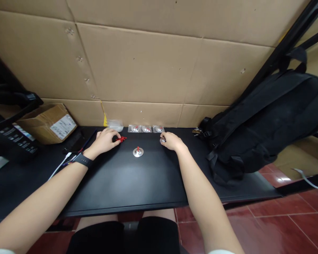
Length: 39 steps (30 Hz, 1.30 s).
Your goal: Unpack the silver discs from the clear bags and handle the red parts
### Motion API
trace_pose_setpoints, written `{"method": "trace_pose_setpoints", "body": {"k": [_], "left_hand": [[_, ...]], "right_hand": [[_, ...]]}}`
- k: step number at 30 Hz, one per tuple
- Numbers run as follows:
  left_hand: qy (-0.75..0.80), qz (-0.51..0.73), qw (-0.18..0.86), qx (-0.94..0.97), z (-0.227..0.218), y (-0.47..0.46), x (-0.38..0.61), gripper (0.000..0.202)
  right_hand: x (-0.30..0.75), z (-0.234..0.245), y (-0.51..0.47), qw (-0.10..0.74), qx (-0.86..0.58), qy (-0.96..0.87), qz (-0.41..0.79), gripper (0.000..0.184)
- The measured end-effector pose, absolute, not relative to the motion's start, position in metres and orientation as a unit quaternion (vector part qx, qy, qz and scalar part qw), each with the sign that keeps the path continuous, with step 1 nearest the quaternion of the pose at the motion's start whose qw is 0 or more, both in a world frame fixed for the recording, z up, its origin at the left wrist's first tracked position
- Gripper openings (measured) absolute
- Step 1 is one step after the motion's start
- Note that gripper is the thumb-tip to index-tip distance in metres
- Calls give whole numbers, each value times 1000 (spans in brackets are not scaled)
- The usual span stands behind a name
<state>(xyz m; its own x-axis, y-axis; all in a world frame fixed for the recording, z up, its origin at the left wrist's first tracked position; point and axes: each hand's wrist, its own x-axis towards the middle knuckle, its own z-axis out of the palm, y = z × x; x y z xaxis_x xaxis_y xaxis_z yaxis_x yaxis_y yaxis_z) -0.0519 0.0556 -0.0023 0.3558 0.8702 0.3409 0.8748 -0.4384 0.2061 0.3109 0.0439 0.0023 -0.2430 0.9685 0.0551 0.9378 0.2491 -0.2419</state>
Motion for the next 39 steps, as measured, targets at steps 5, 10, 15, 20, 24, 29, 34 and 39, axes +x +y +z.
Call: {"method": "trace_pose_setpoints", "body": {"k": [5,10,15,20,24,29,34,39], "left_hand": [[-520,-208,-9,-828,-9,56,-48,12],[-518,-205,-2,-831,-10,55,-47,11],[-514,-205,-1,-833,-7,55,-49,10],[-495,-221,-1,-840,1,47,-42,7],[-468,-237,0,-852,6,37,-32,5],[-465,-248,-21,-850,9,30,-24,10],[-476,-293,-47,-828,15,25,-19,12],[-450,-336,-136,-816,20,17,-10,15]], "right_hand": [[311,4,42,90,-617,-778,76,28],[316,1,45,85,-595,-795,80,26],[318,-2,48,94,-580,-804,86,27],[319,-2,48,92,-571,-811,88,30],[319,-1,47,101,-579,-804,89,33],[310,2,44,175,-569,-800,71,40],[278,7,33,345,-434,-826,102,42],[233,9,10,435,-365,-818,95,43]]}}
